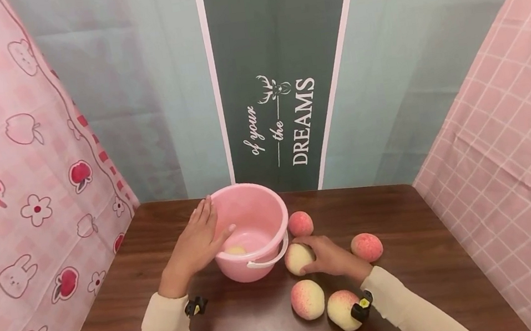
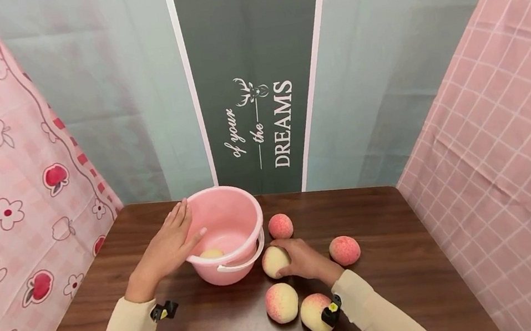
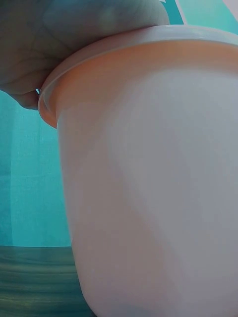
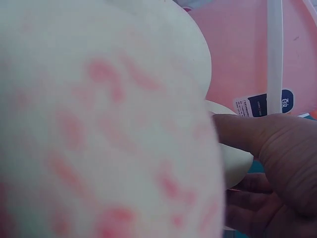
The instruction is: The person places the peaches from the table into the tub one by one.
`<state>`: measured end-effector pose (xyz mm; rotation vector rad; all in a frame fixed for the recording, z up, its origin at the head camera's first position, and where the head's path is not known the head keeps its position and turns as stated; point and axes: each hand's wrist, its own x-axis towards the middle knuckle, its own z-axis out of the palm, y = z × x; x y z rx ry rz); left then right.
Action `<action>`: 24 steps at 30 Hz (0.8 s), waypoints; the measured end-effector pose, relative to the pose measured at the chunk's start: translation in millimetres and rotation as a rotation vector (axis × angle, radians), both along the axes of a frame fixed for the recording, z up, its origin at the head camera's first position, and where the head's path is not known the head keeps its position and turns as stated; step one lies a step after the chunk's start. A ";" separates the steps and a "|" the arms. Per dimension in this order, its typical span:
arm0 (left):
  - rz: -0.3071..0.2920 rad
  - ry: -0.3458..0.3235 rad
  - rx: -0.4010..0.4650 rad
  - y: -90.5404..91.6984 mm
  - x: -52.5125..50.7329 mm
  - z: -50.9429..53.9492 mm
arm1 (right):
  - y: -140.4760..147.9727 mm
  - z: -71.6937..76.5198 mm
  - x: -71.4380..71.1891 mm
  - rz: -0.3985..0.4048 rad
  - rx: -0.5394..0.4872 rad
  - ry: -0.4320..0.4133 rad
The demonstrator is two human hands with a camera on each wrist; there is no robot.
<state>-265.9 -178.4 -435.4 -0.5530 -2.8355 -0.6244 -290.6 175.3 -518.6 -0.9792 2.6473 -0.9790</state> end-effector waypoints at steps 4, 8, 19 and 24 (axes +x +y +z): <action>0.002 -0.001 -0.009 -0.3 -1.5 1.6 | -2.4 3.4 -0.9 -0.015 0.009 -0.011; 0.002 -0.010 -0.009 -0.5 -2.0 0.8 | -3.1 5.0 0.3 -0.039 0.014 -0.012; -0.004 -0.022 0.000 -0.6 -0.8 3.1 | 0.3 6.6 -0.2 -0.097 -0.057 0.031; -0.005 -0.004 0.008 -0.4 0.4 3.6 | 4.8 12.0 -2.6 -0.120 -0.075 0.058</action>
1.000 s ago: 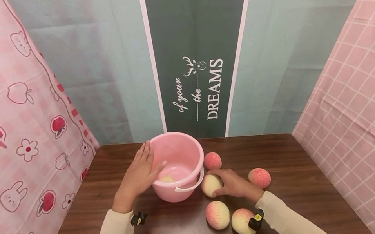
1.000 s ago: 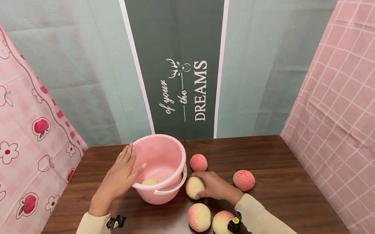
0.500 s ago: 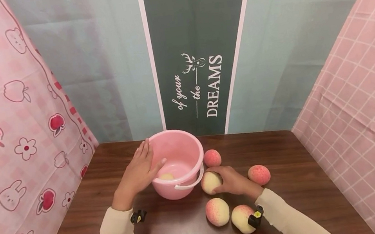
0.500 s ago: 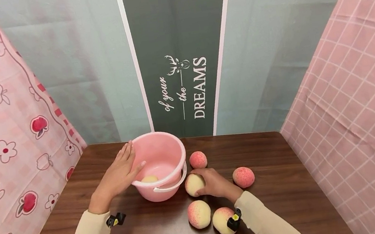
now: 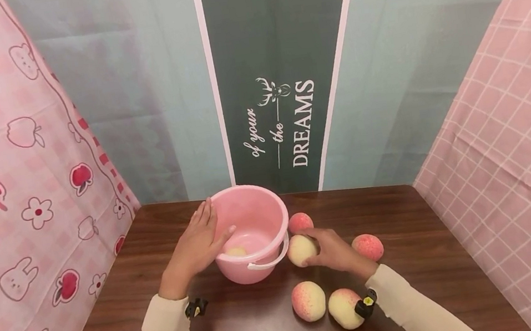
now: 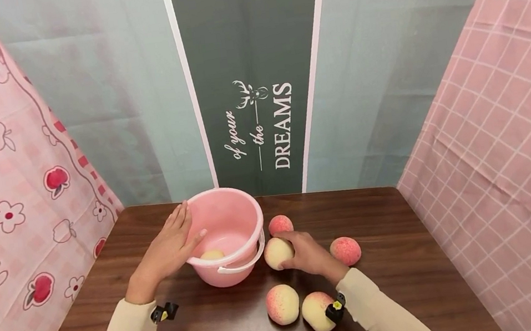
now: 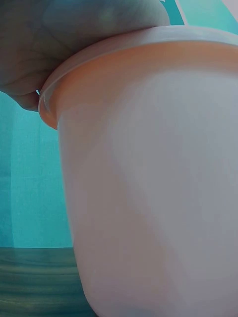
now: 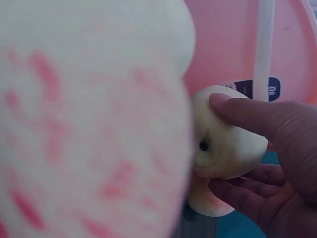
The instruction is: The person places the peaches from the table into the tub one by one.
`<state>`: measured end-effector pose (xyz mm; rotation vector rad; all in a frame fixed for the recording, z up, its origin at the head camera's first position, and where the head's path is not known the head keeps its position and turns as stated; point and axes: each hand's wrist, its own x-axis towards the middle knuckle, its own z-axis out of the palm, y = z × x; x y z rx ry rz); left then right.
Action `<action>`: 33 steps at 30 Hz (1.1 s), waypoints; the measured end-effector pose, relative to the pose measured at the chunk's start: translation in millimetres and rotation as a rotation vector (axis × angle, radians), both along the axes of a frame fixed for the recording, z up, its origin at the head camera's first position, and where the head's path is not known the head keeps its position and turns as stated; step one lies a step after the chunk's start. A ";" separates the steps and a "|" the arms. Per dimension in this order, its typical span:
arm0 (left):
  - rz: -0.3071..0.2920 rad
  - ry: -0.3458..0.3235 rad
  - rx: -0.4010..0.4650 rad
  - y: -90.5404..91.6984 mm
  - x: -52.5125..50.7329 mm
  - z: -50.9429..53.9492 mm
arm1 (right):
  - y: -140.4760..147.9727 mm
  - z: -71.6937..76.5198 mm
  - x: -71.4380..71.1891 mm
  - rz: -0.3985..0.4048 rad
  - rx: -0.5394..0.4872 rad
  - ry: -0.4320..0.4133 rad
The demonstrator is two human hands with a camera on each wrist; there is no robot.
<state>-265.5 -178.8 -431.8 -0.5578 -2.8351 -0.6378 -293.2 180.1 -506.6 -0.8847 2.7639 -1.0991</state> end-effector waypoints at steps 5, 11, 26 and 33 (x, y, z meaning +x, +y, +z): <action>-0.002 0.004 -0.006 0.8 -0.2 1.4 | 4.9 11.1 -3.7 -0.055 -0.015 0.014; -0.003 0.002 -0.011 0.5 -0.8 2.0 | 10.0 26.8 -10.1 -0.109 -0.066 0.075; -0.004 -0.013 -0.006 0.7 0.3 2.5 | 16.6 53.3 -13.7 -0.212 -0.091 0.175; -0.002 -0.013 -0.011 -0.1 -0.3 1.9 | 15.8 61.1 -13.0 -0.263 -0.104 0.220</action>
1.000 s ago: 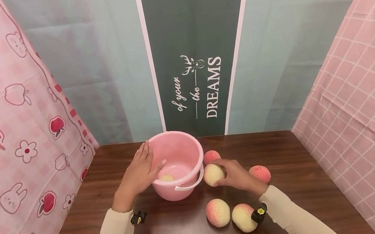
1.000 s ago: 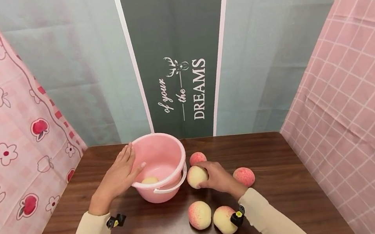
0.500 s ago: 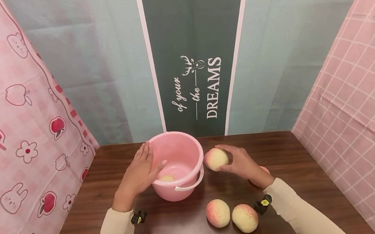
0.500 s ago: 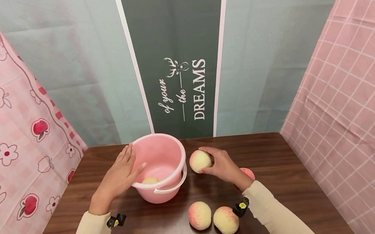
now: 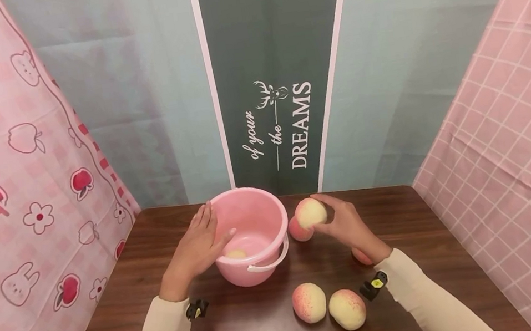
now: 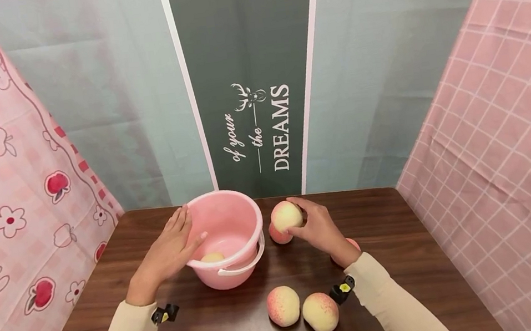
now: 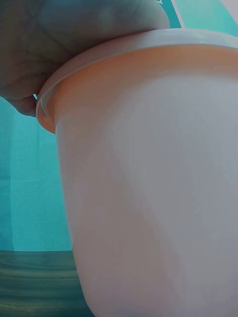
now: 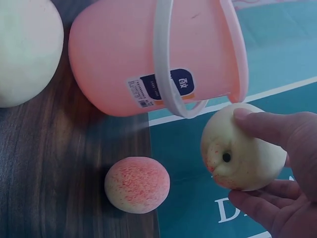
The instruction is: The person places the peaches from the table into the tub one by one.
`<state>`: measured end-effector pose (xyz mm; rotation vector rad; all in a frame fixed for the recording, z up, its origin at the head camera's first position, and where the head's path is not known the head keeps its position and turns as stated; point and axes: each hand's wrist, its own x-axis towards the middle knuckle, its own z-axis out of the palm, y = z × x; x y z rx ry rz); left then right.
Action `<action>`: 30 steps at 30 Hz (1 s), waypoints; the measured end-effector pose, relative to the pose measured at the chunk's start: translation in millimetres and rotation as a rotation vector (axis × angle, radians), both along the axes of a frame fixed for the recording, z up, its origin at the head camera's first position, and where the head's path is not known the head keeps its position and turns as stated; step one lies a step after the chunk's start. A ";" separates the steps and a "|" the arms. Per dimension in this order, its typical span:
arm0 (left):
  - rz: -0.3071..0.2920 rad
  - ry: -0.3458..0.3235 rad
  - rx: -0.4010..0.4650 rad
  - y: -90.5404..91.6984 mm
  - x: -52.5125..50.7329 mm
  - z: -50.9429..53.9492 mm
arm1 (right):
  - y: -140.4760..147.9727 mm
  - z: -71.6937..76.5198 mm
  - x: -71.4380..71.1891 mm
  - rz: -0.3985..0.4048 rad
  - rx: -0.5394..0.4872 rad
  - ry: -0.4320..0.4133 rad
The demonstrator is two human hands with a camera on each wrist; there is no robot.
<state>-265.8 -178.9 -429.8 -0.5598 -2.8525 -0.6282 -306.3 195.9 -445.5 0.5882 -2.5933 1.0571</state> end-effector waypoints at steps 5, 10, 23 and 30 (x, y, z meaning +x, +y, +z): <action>0.004 0.002 0.000 0.0 -0.6 2.3 | -1.5 4.3 0.2 -0.023 -0.007 0.023; 0.001 -0.022 0.009 -0.1 -0.2 3.2 | -3.5 8.6 2.2 -0.049 -0.021 0.012; -0.006 -0.027 0.009 0.1 0.2 0.6 | -13.3 27.5 9.8 -0.083 -0.067 -0.003; -0.004 -0.038 0.008 0.2 -0.5 -0.1 | -16.6 33.0 11.1 -0.085 -0.101 -0.025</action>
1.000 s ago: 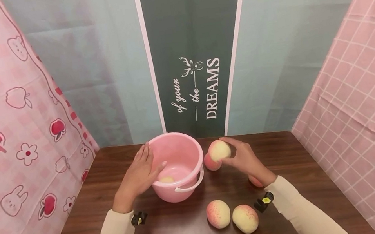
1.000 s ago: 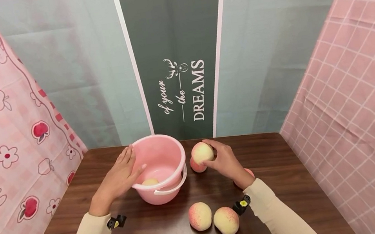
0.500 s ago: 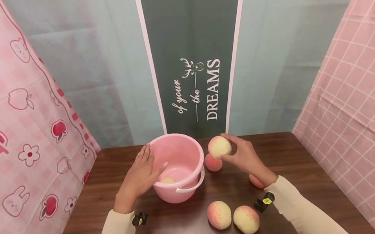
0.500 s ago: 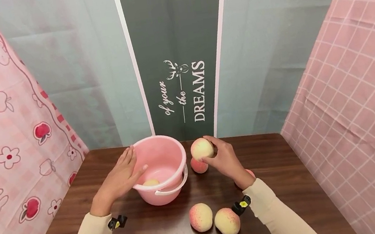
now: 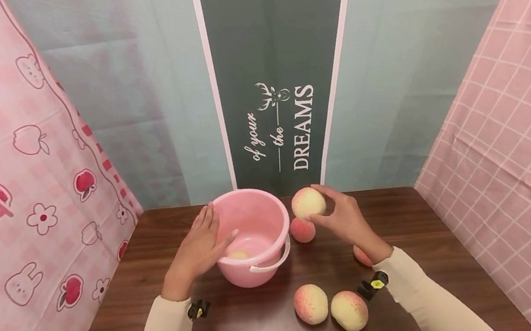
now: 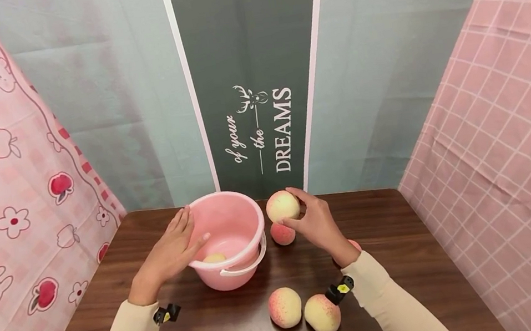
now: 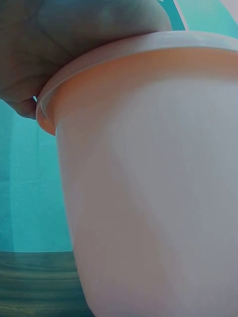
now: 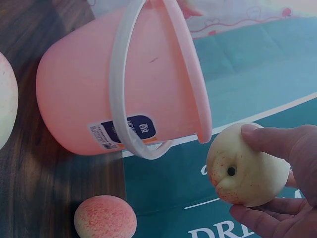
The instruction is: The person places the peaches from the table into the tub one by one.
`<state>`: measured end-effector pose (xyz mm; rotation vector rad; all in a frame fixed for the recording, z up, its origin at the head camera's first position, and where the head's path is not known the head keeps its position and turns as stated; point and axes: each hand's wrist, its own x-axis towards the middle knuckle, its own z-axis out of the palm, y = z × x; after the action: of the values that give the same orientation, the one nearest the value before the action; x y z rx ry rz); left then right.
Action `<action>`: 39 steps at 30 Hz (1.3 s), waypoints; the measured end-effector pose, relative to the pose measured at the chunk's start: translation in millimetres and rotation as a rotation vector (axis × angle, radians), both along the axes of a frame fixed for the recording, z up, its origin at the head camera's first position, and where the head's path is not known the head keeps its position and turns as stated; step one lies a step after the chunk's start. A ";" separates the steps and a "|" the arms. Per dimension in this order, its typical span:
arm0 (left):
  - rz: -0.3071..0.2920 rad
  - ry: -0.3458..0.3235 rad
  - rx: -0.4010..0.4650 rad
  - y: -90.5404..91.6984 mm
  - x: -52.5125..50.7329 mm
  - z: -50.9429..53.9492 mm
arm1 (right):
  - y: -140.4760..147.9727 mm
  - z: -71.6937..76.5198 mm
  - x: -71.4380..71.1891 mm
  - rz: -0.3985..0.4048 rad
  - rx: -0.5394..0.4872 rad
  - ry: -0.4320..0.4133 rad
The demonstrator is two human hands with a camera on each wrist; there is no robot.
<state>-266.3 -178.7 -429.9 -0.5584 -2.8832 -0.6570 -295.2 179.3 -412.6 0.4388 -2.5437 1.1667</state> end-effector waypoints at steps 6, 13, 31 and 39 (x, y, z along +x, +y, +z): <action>0.005 0.007 0.008 0.1 0.6 -0.1 | -4.9 6.3 3.2 0.016 -0.038 -0.003; 0.003 0.034 0.012 1.4 1.0 1.5 | -9.1 10.0 4.4 0.047 -0.075 0.025; 0.003 0.001 0.023 -0.1 2.4 0.2 | -32.5 14.7 3.3 0.156 -0.127 0.047; 0.002 0.005 0.011 -0.7 -0.1 -1.2 | -45.9 18.2 4.6 0.162 -0.129 0.051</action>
<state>-266.3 -179.3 -431.1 -0.5551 -2.8733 -0.6705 -290.6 133.4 -394.4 0.6442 -2.4091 1.3490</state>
